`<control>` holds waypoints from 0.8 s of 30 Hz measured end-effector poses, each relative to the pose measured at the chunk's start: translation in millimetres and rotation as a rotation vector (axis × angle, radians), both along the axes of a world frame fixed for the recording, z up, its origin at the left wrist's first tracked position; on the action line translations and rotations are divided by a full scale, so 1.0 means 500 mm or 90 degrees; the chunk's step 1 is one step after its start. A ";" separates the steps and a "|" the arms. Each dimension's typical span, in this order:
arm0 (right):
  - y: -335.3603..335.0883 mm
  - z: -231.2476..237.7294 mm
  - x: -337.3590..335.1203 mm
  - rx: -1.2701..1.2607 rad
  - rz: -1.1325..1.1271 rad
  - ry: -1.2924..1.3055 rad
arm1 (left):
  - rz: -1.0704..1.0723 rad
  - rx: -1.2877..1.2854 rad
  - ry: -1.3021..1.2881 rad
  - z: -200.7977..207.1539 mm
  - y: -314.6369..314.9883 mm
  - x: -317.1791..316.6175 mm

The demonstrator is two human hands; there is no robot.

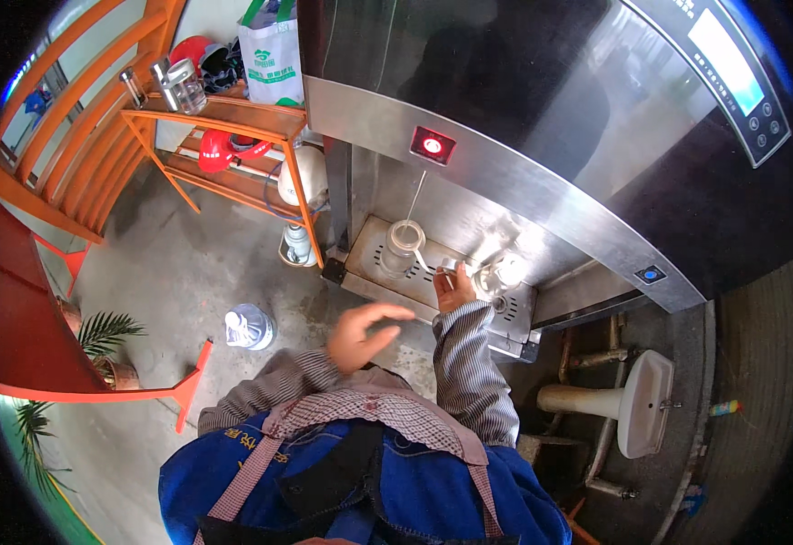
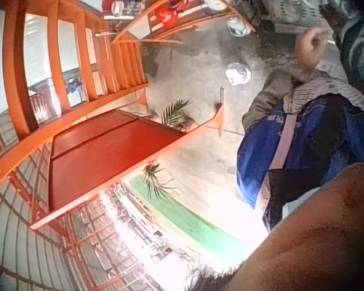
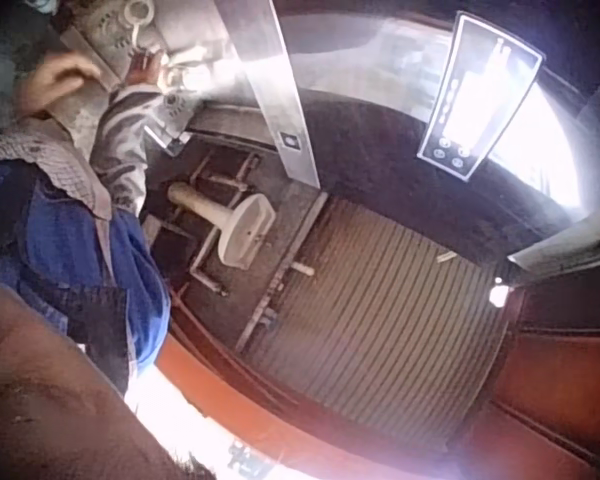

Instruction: The person walks to a water dispenser, removes the lid from a bottle, places the bottle under the tap, and fills it with water.

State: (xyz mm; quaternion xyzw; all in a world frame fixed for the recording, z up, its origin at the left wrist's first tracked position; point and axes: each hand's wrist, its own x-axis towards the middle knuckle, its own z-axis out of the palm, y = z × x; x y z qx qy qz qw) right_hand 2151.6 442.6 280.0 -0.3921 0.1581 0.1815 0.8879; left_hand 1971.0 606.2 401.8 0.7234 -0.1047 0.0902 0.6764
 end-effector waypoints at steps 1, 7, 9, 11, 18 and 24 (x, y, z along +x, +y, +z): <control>-0.002 -0.002 -0.002 0.014 -0.003 0.018 | 0.040 -0.006 -0.068 0.067 0.021 -0.019; -0.002 -0.016 0.005 0.025 -0.010 0.030 | 0.224 -0.313 -0.757 0.307 0.000 -0.106; 0.013 -0.003 -0.001 0.017 -0.016 0.065 | 0.308 -0.324 -0.879 0.334 -0.024 -0.121; 0.020 0.007 -0.004 0.011 -0.013 0.078 | 0.256 -0.315 -0.875 0.343 -0.032 -0.131; 0.019 0.007 -0.007 0.015 0.018 0.070 | 0.069 -0.305 -0.843 0.345 -0.049 -0.156; 0.005 -0.017 0.006 0.014 0.030 0.040 | 0.002 -0.332 -0.729 0.343 -0.044 -0.173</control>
